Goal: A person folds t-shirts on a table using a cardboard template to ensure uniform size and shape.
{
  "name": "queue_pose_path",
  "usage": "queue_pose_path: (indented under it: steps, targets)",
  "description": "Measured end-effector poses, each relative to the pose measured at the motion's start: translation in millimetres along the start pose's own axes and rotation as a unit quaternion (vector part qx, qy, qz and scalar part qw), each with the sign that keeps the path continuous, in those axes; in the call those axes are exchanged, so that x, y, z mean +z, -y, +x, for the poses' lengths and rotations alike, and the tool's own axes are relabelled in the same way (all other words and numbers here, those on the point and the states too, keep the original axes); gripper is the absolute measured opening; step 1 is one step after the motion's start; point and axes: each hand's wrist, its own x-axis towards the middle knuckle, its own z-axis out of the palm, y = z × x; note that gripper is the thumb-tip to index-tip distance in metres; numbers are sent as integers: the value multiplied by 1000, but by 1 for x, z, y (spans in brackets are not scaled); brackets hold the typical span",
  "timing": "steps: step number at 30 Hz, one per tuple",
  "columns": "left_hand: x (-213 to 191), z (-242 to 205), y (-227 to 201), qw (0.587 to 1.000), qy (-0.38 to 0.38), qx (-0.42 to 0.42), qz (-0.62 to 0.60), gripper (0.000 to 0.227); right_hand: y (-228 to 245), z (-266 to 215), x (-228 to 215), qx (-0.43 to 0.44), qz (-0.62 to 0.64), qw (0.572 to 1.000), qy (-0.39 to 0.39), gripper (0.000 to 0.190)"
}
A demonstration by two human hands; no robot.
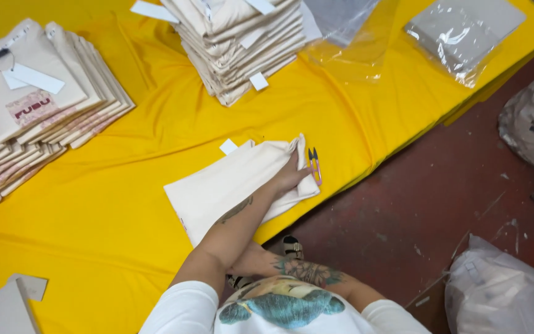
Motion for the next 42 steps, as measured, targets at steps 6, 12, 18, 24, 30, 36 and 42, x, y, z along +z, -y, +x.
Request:
queue_pose_path:
  steps: [6,12,18,24,30,36,42]
  targets:
    - [-6,-5,21,996,47,76,-19,98,26,10,-20,17,23,999,30,54]
    - [-118,-97,113,829,-197,360,379,41,14,3,15,-18,-15,999,34,63]
    - [-178,-146,182,708,-278,415,500,23,14,3,17,81,-21,951,299,79]
    - [-160,-116,170,660,-265,307,633,54,4,-5,26,39,-15,966,253,76]
    - [-147,-113,146,708,-165,151,670,69,1,-5,-17,145,65,987,-30,29]
    - [-147,-107,158,688,-187,150,685,76,-49,4,-40,242,-120,961,-60,46]
    - [-143,-113,146,687,-185,127,691,80,-38,18,-74,397,-167,896,113,65]
